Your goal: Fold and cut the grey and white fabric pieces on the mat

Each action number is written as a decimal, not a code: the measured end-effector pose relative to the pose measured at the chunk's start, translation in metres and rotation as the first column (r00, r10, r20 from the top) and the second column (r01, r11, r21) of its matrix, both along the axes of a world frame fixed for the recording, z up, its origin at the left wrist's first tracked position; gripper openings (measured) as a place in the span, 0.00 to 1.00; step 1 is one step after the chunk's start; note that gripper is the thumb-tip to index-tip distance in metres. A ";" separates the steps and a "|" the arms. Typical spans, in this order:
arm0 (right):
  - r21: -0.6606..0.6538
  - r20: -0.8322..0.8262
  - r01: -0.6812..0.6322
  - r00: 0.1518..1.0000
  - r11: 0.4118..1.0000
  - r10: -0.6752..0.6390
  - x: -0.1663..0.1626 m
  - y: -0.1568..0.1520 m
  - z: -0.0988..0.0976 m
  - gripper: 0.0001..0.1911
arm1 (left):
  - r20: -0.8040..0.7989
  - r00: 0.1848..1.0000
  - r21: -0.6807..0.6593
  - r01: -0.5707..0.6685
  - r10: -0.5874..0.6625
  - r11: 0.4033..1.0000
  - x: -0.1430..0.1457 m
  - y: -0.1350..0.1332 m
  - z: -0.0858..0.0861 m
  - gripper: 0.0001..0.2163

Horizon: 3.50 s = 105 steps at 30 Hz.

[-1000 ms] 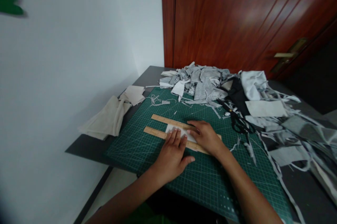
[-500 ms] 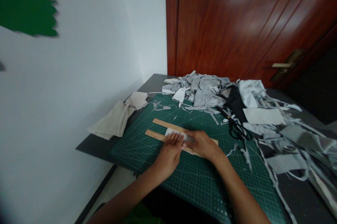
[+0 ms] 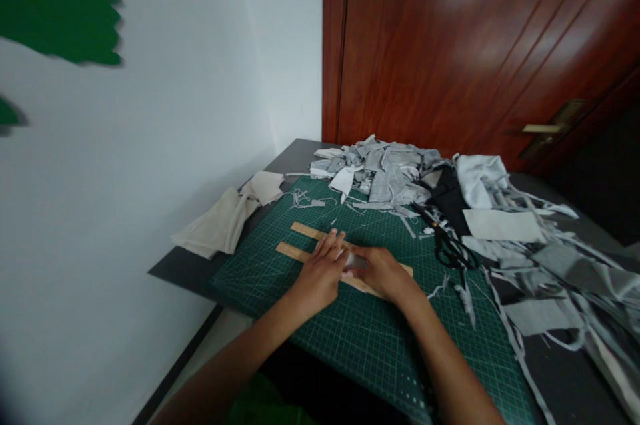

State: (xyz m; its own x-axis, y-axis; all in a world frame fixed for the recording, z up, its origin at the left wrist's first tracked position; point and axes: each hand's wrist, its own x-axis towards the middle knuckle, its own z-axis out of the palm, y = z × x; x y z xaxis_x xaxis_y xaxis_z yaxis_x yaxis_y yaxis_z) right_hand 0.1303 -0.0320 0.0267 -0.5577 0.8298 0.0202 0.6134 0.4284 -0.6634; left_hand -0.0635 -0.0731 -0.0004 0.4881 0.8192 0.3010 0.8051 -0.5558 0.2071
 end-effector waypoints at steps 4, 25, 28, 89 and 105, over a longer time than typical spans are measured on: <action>0.001 -0.034 -0.007 0.999 1.000 0.007 -0.001 0.000 0.000 0.21 | -0.043 0.988 -0.055 0.145 -0.148 0.988 -0.013 0.016 -0.001 0.31; -0.261 -0.354 0.308 0.851 0.915 -0.387 0.047 0.028 -0.005 0.21 | -0.337 0.913 -0.214 0.161 -0.228 0.963 -0.004 0.050 0.050 0.20; -0.356 -0.433 0.279 0.796 0.892 -0.422 0.052 0.036 -0.008 0.15 | -0.311 0.918 -0.210 0.187 -0.247 0.960 -0.006 0.050 0.047 0.23; -0.355 -0.118 -0.117 0.990 0.928 0.079 0.044 0.019 0.000 0.09 | -0.220 0.964 -0.322 0.076 -0.152 0.944 -0.001 0.043 0.039 0.24; -0.227 -0.071 -0.129 0.991 0.965 0.116 0.042 0.019 0.000 0.10 | -0.212 0.965 -0.336 0.079 -0.157 0.939 -0.001 0.043 0.039 0.26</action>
State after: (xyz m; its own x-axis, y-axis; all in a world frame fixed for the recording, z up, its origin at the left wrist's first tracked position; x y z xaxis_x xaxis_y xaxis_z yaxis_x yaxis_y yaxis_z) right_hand 0.1727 -0.0129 0.0272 -0.6589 0.7410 -0.1291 0.5246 0.3298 -0.7849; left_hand -0.0649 -0.0302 0.0386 0.6113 0.7848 -0.1022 0.7848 -0.5844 0.2062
